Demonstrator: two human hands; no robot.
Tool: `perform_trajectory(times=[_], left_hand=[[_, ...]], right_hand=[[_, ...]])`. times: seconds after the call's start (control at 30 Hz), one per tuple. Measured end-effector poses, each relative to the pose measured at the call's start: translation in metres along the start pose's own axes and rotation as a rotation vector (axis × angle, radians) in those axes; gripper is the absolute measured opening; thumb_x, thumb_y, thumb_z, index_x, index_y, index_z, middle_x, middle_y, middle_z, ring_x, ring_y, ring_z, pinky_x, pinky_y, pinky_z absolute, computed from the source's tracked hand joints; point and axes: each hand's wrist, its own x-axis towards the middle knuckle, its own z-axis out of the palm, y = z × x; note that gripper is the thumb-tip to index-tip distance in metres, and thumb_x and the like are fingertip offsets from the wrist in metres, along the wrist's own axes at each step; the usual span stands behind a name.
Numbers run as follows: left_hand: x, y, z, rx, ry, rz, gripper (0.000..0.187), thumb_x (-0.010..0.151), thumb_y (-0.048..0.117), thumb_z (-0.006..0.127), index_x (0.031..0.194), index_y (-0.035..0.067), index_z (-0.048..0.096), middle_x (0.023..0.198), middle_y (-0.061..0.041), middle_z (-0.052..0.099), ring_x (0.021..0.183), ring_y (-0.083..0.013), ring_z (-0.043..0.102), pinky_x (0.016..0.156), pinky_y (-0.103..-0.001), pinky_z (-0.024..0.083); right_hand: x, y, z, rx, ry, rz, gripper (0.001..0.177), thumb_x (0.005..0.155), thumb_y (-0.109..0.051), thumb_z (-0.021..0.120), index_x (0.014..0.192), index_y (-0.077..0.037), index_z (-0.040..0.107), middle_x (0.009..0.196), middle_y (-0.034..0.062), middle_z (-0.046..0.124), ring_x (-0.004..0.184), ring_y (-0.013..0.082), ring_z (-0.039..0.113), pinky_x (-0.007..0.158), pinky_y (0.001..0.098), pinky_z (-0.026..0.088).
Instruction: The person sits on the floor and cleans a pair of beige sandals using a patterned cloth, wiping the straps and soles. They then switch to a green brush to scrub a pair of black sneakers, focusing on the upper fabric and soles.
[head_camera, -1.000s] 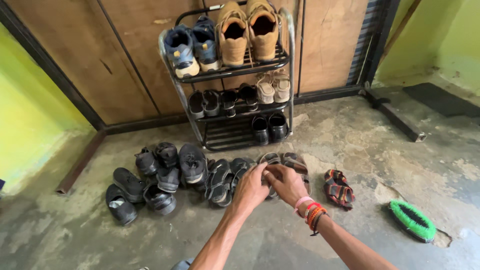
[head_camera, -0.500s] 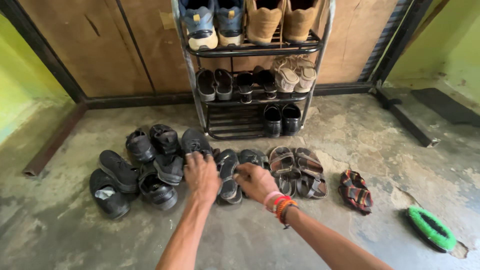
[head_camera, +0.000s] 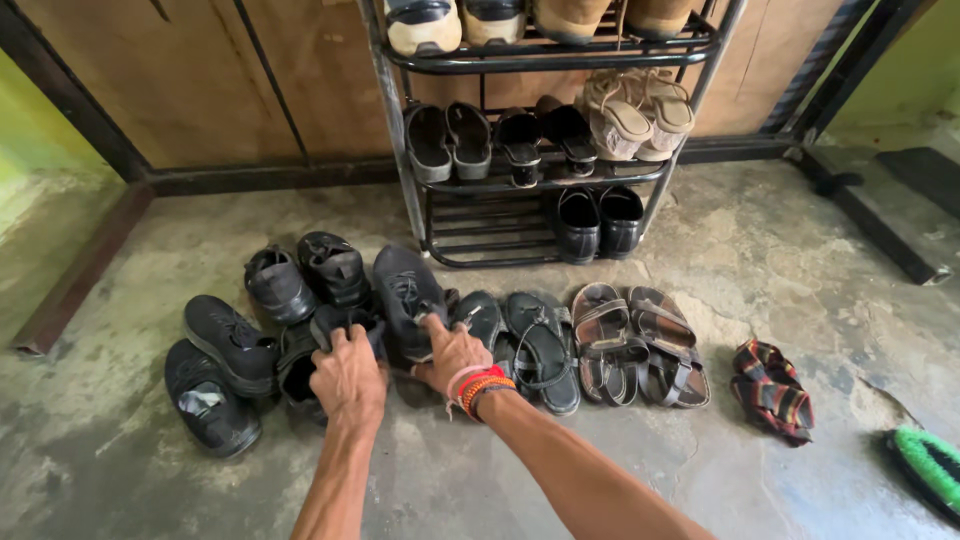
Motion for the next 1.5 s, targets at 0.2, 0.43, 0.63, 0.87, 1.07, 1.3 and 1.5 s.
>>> perform_trajectory(times=[0.2,0.43,0.63,0.87,1.07,1.3,1.5], left_hand=[[-0.035,0.016,-0.041,-0.417,0.273,0.021,0.044,0.08,0.027,0.082,0.111,0.007,0.059,0.113,-0.014,0.062,0.096,-0.04,0.066,0.073,-0.051,0.056],[-0.106,0.104,-0.11,-0.704,0.44,0.219,0.042,0.076,0.019,0.082,0.108,0.005,0.059,0.109,-0.016,0.062,0.104,-0.0376,0.063,0.085,-0.048,0.051],[-0.17,0.222,-0.106,-0.849,0.324,0.429,0.05,0.075,0.017,0.084,0.114,0.002,0.056,0.115,-0.016,0.059,0.111,-0.038,0.059,0.091,-0.047,0.049],[-0.23,0.296,-0.036,-0.707,0.068,0.448,0.055,0.078,0.016,0.083,0.125,0.006,0.055,0.128,-0.014,0.054,0.122,-0.0397,0.053,0.099,-0.049,0.046],[-0.24,0.294,-0.002,-0.467,-0.017,0.672,0.08,0.072,0.017,0.086,0.144,0.011,0.05,0.148,-0.023,0.041,0.143,-0.0469,0.03,0.111,-0.057,0.031],[-0.251,0.321,0.021,-0.4,-0.085,1.05,0.055,0.072,0.023,0.086,0.12,0.006,0.066,0.137,-0.018,0.054,0.144,-0.0387,0.032,0.115,-0.063,0.02],[-0.26,0.321,0.056,-0.306,-0.027,0.961,0.042,0.08,0.03,0.081,0.111,0.005,0.069,0.107,-0.012,0.065,0.121,-0.0318,0.051,0.12,-0.056,0.023]], right_hand=[[-0.025,0.024,-0.013,0.195,0.237,-0.19,0.057,0.072,-0.038,0.088,0.118,-0.013,0.064,0.107,0.0254,0.068,0.099,0.043,0.069,0.088,0.0465,0.055],[-0.119,0.097,-0.099,0.143,0.376,-0.21,0.055,0.071,-0.039,0.088,0.111,-0.01,0.065,0.103,0.0175,0.072,0.094,0.036,0.072,0.081,0.0441,0.057],[-0.196,0.183,-0.158,0.035,0.469,0.096,0.057,0.065,-0.041,0.092,0.105,-0.01,0.066,0.095,0.0134,0.075,0.094,0.0326,0.072,0.081,0.0436,0.056],[-0.247,0.307,-0.132,-0.021,0.483,0.176,0.047,0.065,-0.032,0.09,0.101,-0.011,0.068,0.101,0.019,0.07,0.091,0.0344,0.071,0.079,0.0434,0.056],[-0.246,0.39,-0.074,0.036,0.493,-0.002,0.035,0.079,-0.007,0.067,0.11,-0.023,0.073,0.105,0.0105,0.076,0.099,0.0338,0.074,0.085,0.0431,0.059],[-0.205,0.403,-0.121,-0.162,0.542,0.284,0.067,0.075,-0.014,0.077,0.137,-0.028,0.055,0.131,0.0203,0.055,0.108,0.0441,0.06,0.086,0.0484,0.052],[-0.217,0.449,-0.088,-0.164,0.494,0.302,0.05,0.076,-0.011,0.07,0.125,-0.017,0.06,0.119,0.0183,0.066,0.103,0.042,0.065,0.089,0.0495,0.053]])
